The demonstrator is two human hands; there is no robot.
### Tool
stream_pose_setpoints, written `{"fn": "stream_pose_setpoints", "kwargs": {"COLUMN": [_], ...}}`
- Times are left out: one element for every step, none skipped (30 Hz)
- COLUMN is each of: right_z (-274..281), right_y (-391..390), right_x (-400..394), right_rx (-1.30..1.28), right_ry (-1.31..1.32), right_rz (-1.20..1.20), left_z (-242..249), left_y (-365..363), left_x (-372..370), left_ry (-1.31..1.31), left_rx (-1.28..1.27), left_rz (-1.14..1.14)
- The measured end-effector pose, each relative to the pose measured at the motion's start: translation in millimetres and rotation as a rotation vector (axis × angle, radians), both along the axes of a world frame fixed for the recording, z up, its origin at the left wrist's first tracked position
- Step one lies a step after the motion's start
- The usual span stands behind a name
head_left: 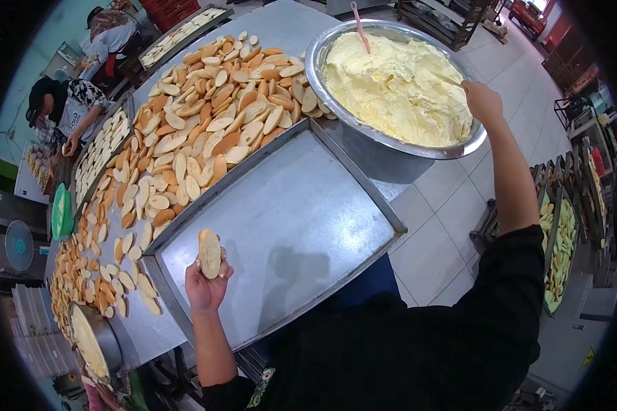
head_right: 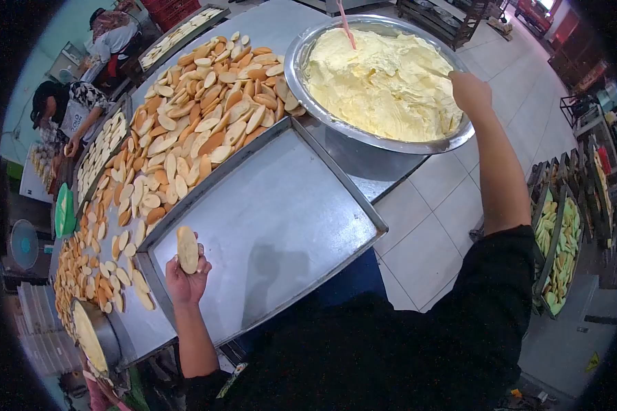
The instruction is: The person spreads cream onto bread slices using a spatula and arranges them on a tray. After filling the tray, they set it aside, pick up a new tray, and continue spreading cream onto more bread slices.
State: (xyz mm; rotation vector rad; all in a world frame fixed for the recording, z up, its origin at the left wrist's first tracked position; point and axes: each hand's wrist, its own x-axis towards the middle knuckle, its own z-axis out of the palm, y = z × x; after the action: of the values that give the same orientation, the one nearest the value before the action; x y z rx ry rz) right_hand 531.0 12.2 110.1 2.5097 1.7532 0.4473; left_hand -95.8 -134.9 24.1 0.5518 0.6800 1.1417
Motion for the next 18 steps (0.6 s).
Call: {"fn": "stream_pose_setpoints", "kwargs": {"right_z": [0.3,1.3,2.4,1.7,-0.7,-3.9,-10.3,-18.8,-15.5,-11.4,-5.0,4.9,9.8,13.4,15.8,17.0,17.3,15.3], "right_y": [2.6,4.9,5.2,3.9,1.8,-0.3,-1.2,-1.2,-3.5,-7.3,-15.6,-24.2,-32.7,-42.0,-51.1,-59.3,-67.2,-73.0], "right_x": [-3.8,-9.1,-11.0,-9.2,-5.4,-0.2,12.5,30.2,27.7,25.6,23.6,16.3,11.9,6.9,1.5,-4.6,-12.0,-22.1], "right_rx": [-0.057,-0.114,-0.171,-0.149,-0.128,-0.106,-0.07,-0.034,0.003,-0.018,-0.04,-0.065,-0.028,0.009,0.047,0.068,0.09,0.09], "right_ry": [0.003,0.006,0.006,0.053,0.099,0.146,0.217,0.289,0.36,0.545,0.727,0.903,1.007,1.111,1.214,1.29,1.366,1.447], "right_rz": [-0.01,-0.021,-0.034,0.026,0.086,0.145,0.22,0.295,0.37,0.269,0.164,0.062,0.056,0.048,0.04,0.058,0.076,0.099], "left_z": [1.2,3.8,5.1,3.2,0.3,-1.6,-2.2,-2.7,-3.2,-3.8,-4.3,-5.5,-9.1,-15.0,-18.9,-20.3,-22.0,-22.7], "left_y": [-1.4,-3.1,-3.4,-2.7,-1.4,-0.3,0.7,1.7,2.4,2.2,1.5,-0.4,-1.2,-1.6,-1.8,-1.3,0.4,-4.2], "left_x": [1.8,5.8,10.6,13.4,15.8,18.3,21.4,24.8,28.4,33.4,38.8,43.1,44.3,44.8,45.3,46.9,50.1,53.0], "left_ry": [-0.011,-0.023,-0.036,-0.054,-0.071,-0.088,-0.08,-0.071,-0.063,-0.034,-0.005,0.018,-0.057,-0.132,-0.206,-0.223,-0.239,-0.251], "left_rx": [-0.011,-0.021,-0.032,-0.028,-0.023,-0.018,-0.019,-0.019,-0.02,-0.058,-0.097,-0.138,-0.115,-0.091,-0.067,-0.046,-0.024,-0.012], "left_rz": [-0.011,-0.022,-0.035,-0.054,-0.072,-0.09,-0.093,-0.095,-0.098,-0.039,0.019,0.084,0.029,-0.025,-0.079,-0.105,-0.131,-0.138]}}
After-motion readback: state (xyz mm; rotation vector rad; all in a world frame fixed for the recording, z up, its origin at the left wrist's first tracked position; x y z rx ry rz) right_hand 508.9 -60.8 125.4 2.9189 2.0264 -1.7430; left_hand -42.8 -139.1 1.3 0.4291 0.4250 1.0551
